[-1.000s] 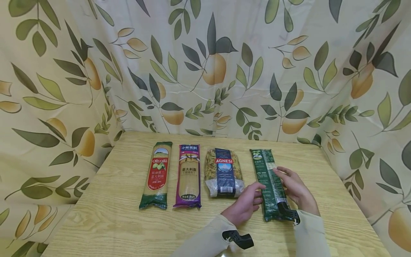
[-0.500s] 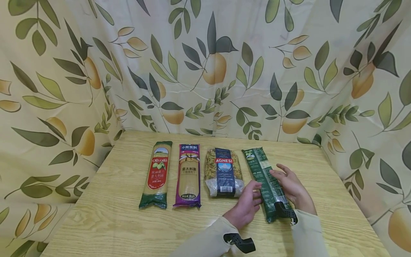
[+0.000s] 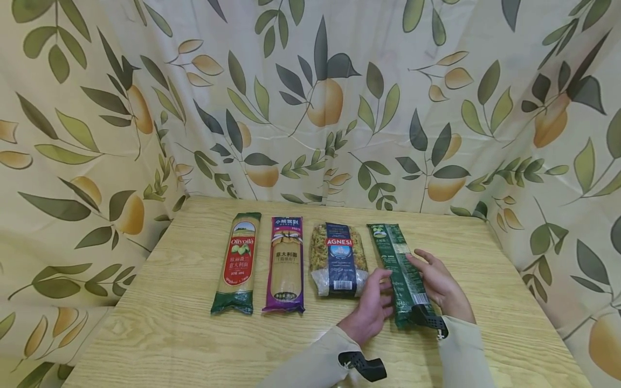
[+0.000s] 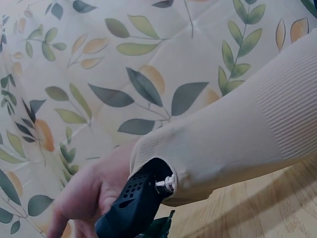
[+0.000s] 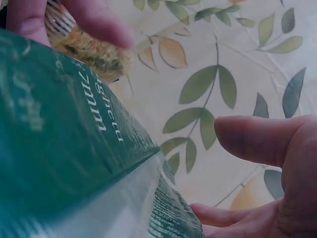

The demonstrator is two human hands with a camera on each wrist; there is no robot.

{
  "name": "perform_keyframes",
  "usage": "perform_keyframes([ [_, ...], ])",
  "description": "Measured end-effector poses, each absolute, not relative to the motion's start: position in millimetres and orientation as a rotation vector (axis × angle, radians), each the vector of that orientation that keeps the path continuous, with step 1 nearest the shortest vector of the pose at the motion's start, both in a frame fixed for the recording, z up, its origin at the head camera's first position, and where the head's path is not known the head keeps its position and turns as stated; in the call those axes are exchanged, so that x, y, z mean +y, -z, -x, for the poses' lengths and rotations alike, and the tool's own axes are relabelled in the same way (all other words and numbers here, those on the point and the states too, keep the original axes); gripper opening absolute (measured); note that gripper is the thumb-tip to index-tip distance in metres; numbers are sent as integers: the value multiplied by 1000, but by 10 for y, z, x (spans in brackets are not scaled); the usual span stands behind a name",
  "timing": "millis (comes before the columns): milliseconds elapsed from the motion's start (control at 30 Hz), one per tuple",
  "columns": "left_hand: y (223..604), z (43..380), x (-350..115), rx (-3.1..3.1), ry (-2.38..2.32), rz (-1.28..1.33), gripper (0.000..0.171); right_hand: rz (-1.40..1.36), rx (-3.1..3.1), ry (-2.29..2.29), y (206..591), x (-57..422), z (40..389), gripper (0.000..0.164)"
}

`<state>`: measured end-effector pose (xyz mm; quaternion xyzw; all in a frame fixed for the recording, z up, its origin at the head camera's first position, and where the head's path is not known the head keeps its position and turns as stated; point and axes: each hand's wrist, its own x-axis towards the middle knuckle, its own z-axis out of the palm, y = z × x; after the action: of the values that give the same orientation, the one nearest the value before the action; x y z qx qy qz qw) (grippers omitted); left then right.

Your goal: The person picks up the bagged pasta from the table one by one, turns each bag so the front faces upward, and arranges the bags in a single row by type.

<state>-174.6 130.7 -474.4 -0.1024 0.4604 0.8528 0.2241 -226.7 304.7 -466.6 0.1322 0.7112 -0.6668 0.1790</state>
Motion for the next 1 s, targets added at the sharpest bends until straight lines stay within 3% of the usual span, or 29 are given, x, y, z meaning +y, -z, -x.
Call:
perform_keyframes([
  [233, 4752, 1746, 1295, 1277, -2338, 200, 52, -389, 1983, 1909, 4648, 3040, 2261, 90],
  [567, 4791, 1706, 1302, 1219, -2320, 225, 55, -312, 1915, 1934, 4645, 3031, 2261, 82],
  [1000, 4783, 1728, 1282, 1251, -2332, 170, 49, -213, 1964, 1869, 4648, 3112, 2218, 85],
])
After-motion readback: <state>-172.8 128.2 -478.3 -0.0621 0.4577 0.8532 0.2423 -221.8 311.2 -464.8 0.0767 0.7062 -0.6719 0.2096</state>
